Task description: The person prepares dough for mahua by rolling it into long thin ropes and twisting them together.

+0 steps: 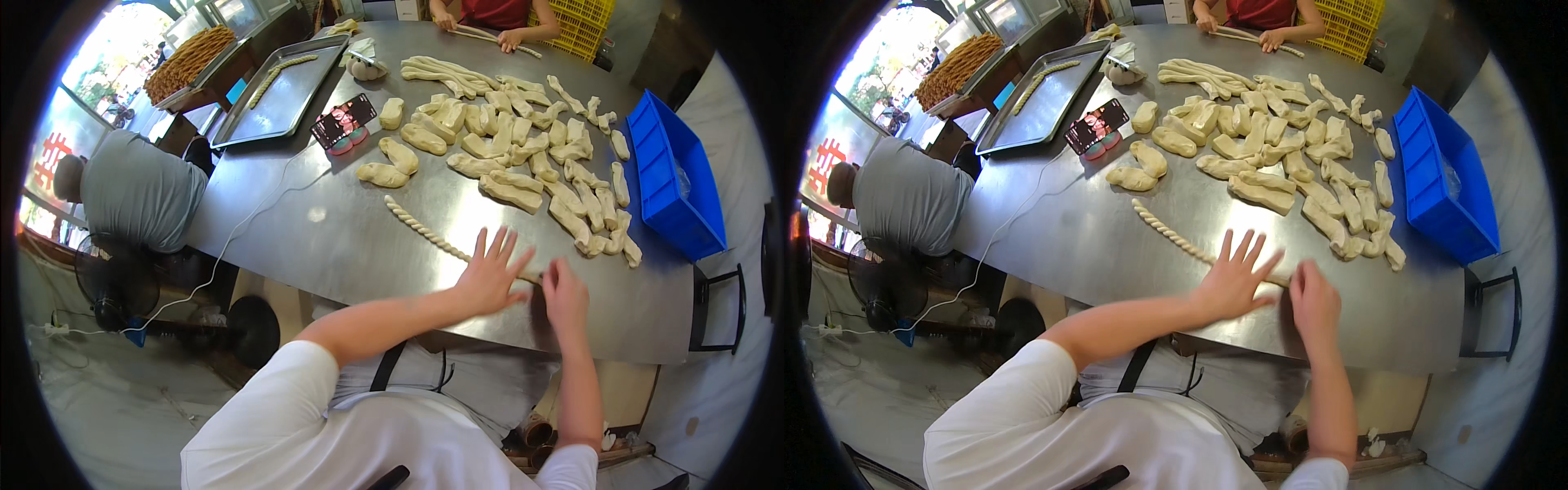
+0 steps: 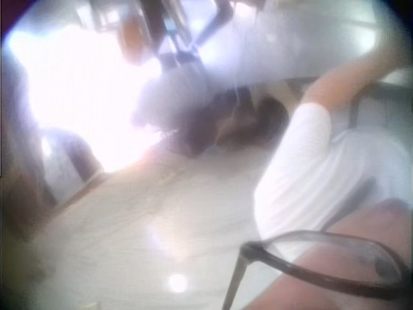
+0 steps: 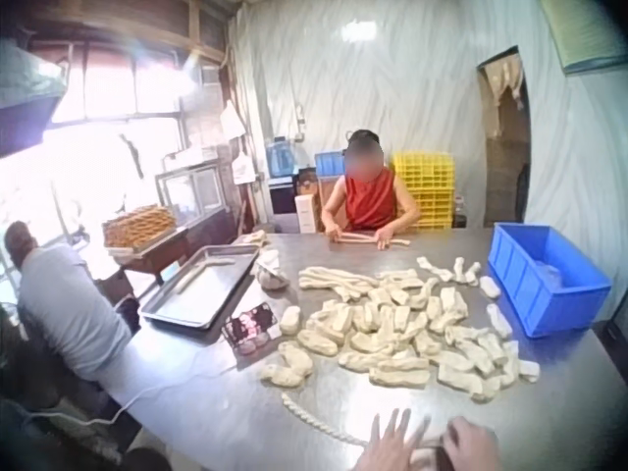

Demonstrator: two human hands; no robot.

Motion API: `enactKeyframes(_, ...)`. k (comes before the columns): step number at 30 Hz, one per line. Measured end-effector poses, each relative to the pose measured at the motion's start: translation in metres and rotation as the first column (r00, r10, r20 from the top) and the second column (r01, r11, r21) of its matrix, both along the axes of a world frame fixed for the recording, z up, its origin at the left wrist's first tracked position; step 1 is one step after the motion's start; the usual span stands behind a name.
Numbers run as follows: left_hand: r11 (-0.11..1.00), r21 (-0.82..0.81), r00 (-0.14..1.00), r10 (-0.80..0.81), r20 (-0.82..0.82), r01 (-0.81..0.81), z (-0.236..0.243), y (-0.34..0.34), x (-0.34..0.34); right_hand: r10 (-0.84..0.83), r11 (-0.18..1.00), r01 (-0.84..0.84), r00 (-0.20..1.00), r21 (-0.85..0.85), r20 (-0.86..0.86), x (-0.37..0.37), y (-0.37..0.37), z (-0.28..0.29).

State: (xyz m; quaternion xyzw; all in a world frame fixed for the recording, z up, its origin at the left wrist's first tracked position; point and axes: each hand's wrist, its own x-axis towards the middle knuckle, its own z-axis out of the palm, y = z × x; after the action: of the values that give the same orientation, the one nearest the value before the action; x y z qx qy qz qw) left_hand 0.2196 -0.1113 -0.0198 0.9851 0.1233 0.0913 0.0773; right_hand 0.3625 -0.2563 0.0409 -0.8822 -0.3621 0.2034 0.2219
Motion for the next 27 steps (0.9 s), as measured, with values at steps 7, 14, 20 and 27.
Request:
enactKeyframes(7, 0.946, -0.131, 0.955, -0.295, 0.026, 0.295, -0.013, -0.008, -0.029, 0.312, 0.859, -0.485, 0.751, 0.165, 0.582, 0.0, -0.052, -0.058)
enactKeyframes(14, 0.942, -0.201, 0.958, -0.238, 0.161, 0.268, -0.038, 0.021, 0.023, 0.306, 0.878, -0.45, 0.791, 0.165, 0.529, 0.012, -0.017, -0.053)
enactKeyframes(20, 0.998, -0.001, 0.998, -0.055, 0.018, 0.055, -0.019, -0.007, 0.032, 0.15, 0.938, -0.289, 0.835, 0.19, 0.529, 0.026, -0.007, -0.042)
enactKeyframes(27, 0.955, -0.053, 0.955, -0.294, -0.05, 0.291, -0.007, -0.024, -0.017, 0.317, 0.897, -0.432, 0.78, 0.096, 0.54, 0.006, -0.063, -0.052)
